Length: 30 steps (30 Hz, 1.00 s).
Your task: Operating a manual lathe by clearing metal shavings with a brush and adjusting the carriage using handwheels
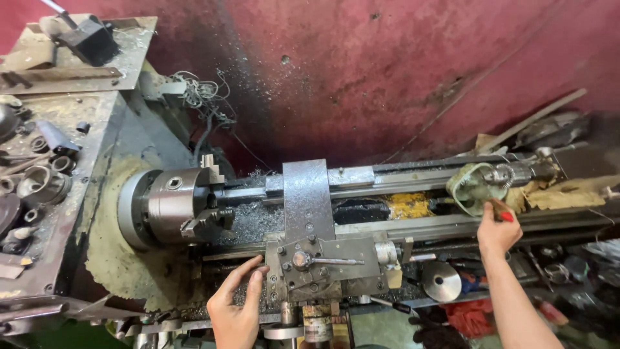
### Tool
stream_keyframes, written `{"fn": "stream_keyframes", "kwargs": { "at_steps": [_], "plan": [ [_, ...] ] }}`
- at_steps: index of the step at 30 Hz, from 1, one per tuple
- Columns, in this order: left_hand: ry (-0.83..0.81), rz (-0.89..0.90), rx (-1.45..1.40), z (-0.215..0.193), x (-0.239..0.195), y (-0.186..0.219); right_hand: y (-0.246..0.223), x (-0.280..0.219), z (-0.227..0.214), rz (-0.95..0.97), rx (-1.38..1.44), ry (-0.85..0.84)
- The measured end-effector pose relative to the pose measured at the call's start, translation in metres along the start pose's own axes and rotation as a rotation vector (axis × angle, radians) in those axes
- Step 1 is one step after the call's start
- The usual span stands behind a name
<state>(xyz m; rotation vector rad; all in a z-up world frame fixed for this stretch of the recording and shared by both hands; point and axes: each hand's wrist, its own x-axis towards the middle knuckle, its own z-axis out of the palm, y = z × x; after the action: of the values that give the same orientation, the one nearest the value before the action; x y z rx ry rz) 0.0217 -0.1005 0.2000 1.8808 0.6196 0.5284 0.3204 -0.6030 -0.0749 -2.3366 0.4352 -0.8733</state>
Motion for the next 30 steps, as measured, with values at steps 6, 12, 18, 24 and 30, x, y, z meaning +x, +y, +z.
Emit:
{"fn": "stream_keyframes", "kwargs": {
  "at_steps": [6, 12, 18, 24, 30],
  "plan": [
    [-0.015, -0.055, -0.006, -0.001, -0.003, 0.008, -0.016, 0.001, -0.011, -0.081, 0.062, 0.017],
    [0.055, 0.077, -0.008, -0.001, -0.005, 0.010, -0.126, -0.056, -0.086, 0.001, 0.540, 0.150],
    [-0.034, 0.528, 0.035, 0.014, 0.007, 0.040, -0.272, -0.070, -0.136, -0.473, 0.598, -0.160],
    [-0.108, 0.572, 0.257, 0.036, 0.031, 0.069, -0.395, -0.076, -0.110, -0.998, 0.389, -0.503],
    [0.053, 0.714, 0.215, 0.037, 0.051, 0.063, -0.460, -0.105, -0.111, -1.349, 0.329, -0.489]
  ]
}}
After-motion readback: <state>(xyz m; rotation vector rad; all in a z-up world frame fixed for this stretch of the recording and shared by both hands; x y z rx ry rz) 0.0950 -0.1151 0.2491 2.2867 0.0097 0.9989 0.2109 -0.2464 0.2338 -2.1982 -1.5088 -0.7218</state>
